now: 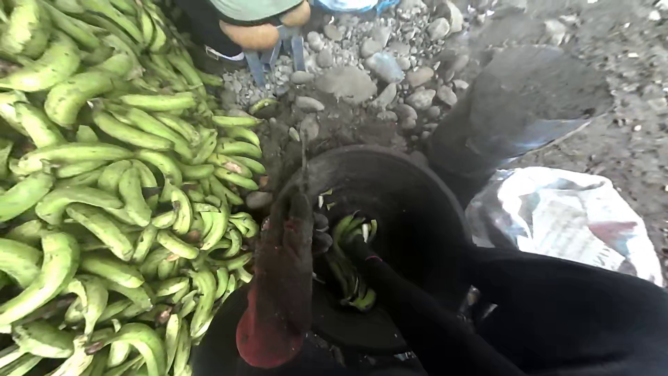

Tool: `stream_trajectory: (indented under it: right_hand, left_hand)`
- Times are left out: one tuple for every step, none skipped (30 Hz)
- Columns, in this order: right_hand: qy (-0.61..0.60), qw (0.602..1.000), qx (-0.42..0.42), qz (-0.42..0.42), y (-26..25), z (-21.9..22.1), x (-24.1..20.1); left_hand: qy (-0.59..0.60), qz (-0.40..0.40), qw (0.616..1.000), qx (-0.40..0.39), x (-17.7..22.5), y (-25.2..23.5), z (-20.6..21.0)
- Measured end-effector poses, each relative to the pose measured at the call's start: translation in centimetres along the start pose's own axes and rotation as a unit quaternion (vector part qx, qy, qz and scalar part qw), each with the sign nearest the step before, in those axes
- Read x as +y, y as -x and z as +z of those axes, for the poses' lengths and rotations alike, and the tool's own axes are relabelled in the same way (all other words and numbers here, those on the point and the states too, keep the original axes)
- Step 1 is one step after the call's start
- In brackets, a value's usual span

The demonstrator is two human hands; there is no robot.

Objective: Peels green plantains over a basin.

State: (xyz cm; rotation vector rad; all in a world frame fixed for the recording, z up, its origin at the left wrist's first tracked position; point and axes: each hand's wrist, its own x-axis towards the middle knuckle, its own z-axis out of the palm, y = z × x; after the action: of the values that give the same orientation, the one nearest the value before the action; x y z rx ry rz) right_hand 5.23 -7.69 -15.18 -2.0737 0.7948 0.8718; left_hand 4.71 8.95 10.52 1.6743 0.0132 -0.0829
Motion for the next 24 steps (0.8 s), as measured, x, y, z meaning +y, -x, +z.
stream_trajectory:
  right_hand:
    - [0.004, 1.0, 0.017, 0.022, -0.3, 0.5, -0.5]
    - [0.008, 0.999, 0.033, 0.043, -0.7, 0.8, -0.7]
    - [0.015, 0.997, 0.047, 0.058, -1.0, 0.8, -0.9]
    - [0.016, 0.996, 0.058, 0.061, -1.2, 0.8, -0.8]
    - [-0.002, 0.995, 0.067, 0.068, -1.4, 0.7, -0.6]
    - [-0.031, 0.994, 0.074, 0.071, -1.6, 0.5, -0.1]
    - [-0.08, 0.992, 0.074, 0.065, -1.6, 0.2, 0.4]
    - [-0.152, 0.984, 0.079, 0.053, -1.6, 0.1, 1.1]
    - [-0.24, 0.966, 0.084, 0.04, -1.5, -0.2, 1.7]
    - [-0.305, 0.948, 0.087, 0.025, -1.1, -0.8, 2.1]
    - [-0.356, 0.931, 0.083, 0.008, -0.9, -1.7, 2.3]
    - [-0.372, 0.925, 0.078, -0.024, -0.6, -2.8, 2.7]
    - [-0.379, 0.921, 0.08, -0.05, 0.0, -4.0, 2.9]
    - [-0.396, 0.911, 0.088, -0.075, 0.8, -5.2, 2.9]
    - [-0.421, 0.897, 0.098, -0.097, 2.2, -6.4, 2.5]
    - [-0.444, 0.882, 0.111, -0.115, 3.6, -7.5, 2.1]
    - [-0.459, 0.869, 0.126, -0.13, 4.8, -8.5, 1.8]
    - [-0.471, 0.858, 0.138, -0.152, 5.9, -9.2, 1.6]
    - [-0.482, 0.845, 0.143, -0.181, 6.9, -9.5, 1.3]
    - [-0.487, 0.835, 0.142, -0.211, 7.9, -9.4, 1.1]
    - [-0.487, 0.829, 0.135, -0.238, 8.9, -9.1, 0.9]
    - [-0.479, 0.828, 0.126, -0.262, 9.8, -8.8, 0.8]
    - [-0.469, 0.828, 0.114, -0.285, 10.7, -8.3, 0.7]
    - [-0.458, 0.827, 0.102, -0.31, 11.4, -7.7, 0.6]
  left_hand:
    - [0.004, 0.005, 1.0, -0.009, -0.3, -0.1, 0.1]
    - [0.016, 0.007, 1.0, -0.019, -0.6, -0.2, 0.2]
    - [0.029, 0.005, 0.999, -0.024, -0.7, -0.2, 0.4]
    - [0.032, 0.001, 0.999, -0.026, -0.8, -0.2, 0.6]
    - [0.027, -0.001, 0.999, -0.028, -0.8, -0.2, 0.7]
    - [0.016, -0.004, 1.0, -0.023, -0.8, -0.2, 0.8]
    - [0.009, -0.01, 1.0, -0.018, -0.8, -0.2, 1.0]
    - [0.0, -0.022, 1.0, -0.012, -0.7, -0.3, 1.1]
    - [-0.009, -0.038, 0.999, -0.011, -0.6, -0.3, 1.1]
    - [-0.011, -0.056, 0.998, -0.011, -0.4, -0.4, 1.2]
    - [-0.015, -0.071, 0.997, -0.012, -0.3, -0.6, 1.3]
    - [-0.021, -0.081, 0.996, -0.016, -0.4, -0.7, 1.5]
    - [-0.031, -0.091, 0.995, -0.021, -0.7, -0.8, 1.8]
    - [-0.043, -0.102, 0.994, -0.025, -1.2, -0.9, 2.2]
    - [-0.049, -0.114, 0.992, -0.021, -1.9, -1.1, 2.8]
    - [-0.048, -0.125, 0.991, -0.017, -2.7, -1.1, 3.6]
    - [-0.044, -0.137, 0.989, -0.015, -3.9, -1.0, 4.5]
    - [-0.038, -0.158, 0.987, -0.011, -5.2, -0.7, 5.5]
    - [-0.025, -0.183, 0.983, 0.004, -6.7, -0.1, 6.6]
    - [-0.01, -0.202, 0.979, 0.026, -8.6, 0.6, 7.8]
    - [0.004, -0.211, 0.976, 0.046, -10.1, 1.5, 9.0]
    - [0.01, -0.208, 0.976, 0.069, -10.9, 2.4, 10.1]
    - [0.021, -0.207, 0.973, 0.096, -10.9, 3.2, 11.2]
    - [0.049, -0.219, 0.968, 0.116, -10.0, 3.9, 12.0]
